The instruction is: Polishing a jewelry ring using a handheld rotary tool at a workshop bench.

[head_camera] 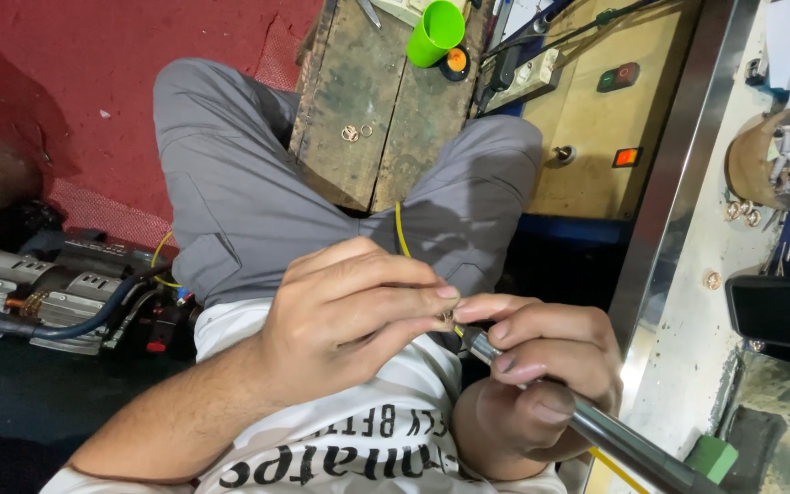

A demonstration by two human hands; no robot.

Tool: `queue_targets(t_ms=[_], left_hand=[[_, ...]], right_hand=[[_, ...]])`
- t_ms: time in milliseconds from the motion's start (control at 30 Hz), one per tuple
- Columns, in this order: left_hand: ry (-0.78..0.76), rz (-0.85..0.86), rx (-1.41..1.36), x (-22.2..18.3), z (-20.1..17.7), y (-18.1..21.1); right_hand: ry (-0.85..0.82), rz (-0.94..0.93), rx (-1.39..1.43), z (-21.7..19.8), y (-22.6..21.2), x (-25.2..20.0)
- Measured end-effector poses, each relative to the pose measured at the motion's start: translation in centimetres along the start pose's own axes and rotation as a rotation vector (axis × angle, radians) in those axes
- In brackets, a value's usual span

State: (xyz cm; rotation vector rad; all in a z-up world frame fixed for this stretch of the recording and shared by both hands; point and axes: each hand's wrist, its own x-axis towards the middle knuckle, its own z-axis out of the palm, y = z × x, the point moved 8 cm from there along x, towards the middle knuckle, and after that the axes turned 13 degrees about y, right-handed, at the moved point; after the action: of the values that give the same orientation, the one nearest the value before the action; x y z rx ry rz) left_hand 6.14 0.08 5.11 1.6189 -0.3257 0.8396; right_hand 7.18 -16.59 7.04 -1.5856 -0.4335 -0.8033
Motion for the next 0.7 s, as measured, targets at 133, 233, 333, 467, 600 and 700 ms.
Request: queue_targets(t_ms=[133,233,333,467,600,700], left_hand=[[-0.014,-0.001,0.015,-0.11,0.03,-0.06],[-0.009,-0.004,0.014,-0.24,0.03,-0.16],[-0.005,-0.002,0.024,-0.21,0.02,-0.17],[0.009,0.004,0.027,-0.1,-0.02,-0.05],[0.004,0.003,0.036,-0.25,-0.04,-0.19],[0.002,0.012,0.031,-0.12,-0.01,-0.05]], right_hand=[[0.018,-0.001,-0.011,-0.08,0.17,0.05],[-0.008,0.021,0.013,-0.39,0.38,-0.09],[-0.005,0.04,0.023,-0.23,0.44,-0.11],[-0.102,0.045,0.038,-0.54,0.73,-0.17],[-0.019,0.031,0.002,-0.05,0.35,-0.09],[0.009,0.009,-0.028,-0.17,0.14,0.08]])
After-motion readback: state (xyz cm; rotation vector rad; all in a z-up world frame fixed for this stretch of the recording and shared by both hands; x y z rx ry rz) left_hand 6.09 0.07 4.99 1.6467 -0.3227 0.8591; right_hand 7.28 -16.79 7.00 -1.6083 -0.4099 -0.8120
